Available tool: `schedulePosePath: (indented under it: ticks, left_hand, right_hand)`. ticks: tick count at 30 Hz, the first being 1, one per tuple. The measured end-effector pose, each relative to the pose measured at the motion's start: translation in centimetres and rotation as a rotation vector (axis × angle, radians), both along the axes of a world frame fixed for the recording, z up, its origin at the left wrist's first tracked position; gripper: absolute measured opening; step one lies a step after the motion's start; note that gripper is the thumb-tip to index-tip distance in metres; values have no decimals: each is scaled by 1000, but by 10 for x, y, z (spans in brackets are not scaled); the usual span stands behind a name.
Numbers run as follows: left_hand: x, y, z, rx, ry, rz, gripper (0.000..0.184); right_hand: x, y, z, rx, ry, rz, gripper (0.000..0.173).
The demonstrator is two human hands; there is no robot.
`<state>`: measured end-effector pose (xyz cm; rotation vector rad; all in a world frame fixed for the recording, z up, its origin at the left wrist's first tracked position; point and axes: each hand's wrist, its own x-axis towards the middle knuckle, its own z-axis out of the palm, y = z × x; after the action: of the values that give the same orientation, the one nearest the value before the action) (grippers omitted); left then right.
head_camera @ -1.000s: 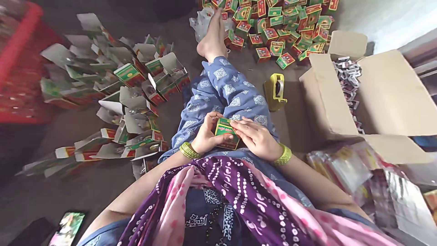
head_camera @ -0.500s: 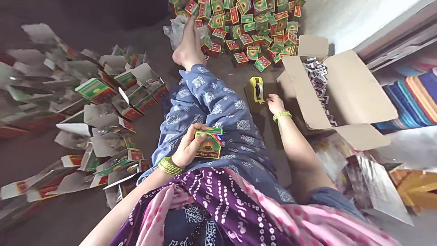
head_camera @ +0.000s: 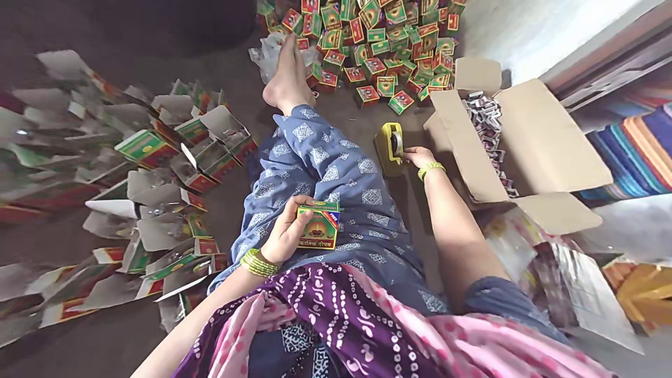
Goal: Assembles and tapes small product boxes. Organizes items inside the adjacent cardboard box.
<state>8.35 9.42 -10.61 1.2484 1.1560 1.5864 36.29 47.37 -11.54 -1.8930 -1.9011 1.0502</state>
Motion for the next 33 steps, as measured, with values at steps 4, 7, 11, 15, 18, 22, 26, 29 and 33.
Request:
schedulePosePath:
  ticks: [4,7,11,15,18,22,26,29,33]
  left_hand:
    - [0,-2,1,5,-9,8,28]
    - [0,-1,1,-1,-15,5,28]
    - [1,0,0,-20,-20,7,29]
    - [0,-1,1,-22,-8,7,29]
    - [1,-2,2,-21,-27,32,29]
    - [2,-2,4,-33,-50,54,27]
    - [4,0,4,9,-45,71,27]
    - [4,1,0,41,-37,134,29]
    - [4,5,-2,21,10,203,23]
  right_hand:
    - [6,-19,12,-64,125,-102,39]
    - [15,-39,11,-74,109,-141,33]
    - [19,-60,10,-84,41,-141,37]
    - [15,-63,4,-93,101,-167,38]
    - [17,-54,-13,-11,91,-144,36]
    - [7,-64,8,116,-306,-5,28]
    - [3,-72,18,140,-222,54,27]
    - [-20,-105,36,151,263,98,23]
    - [-69,-185,87,5,704,329,28]
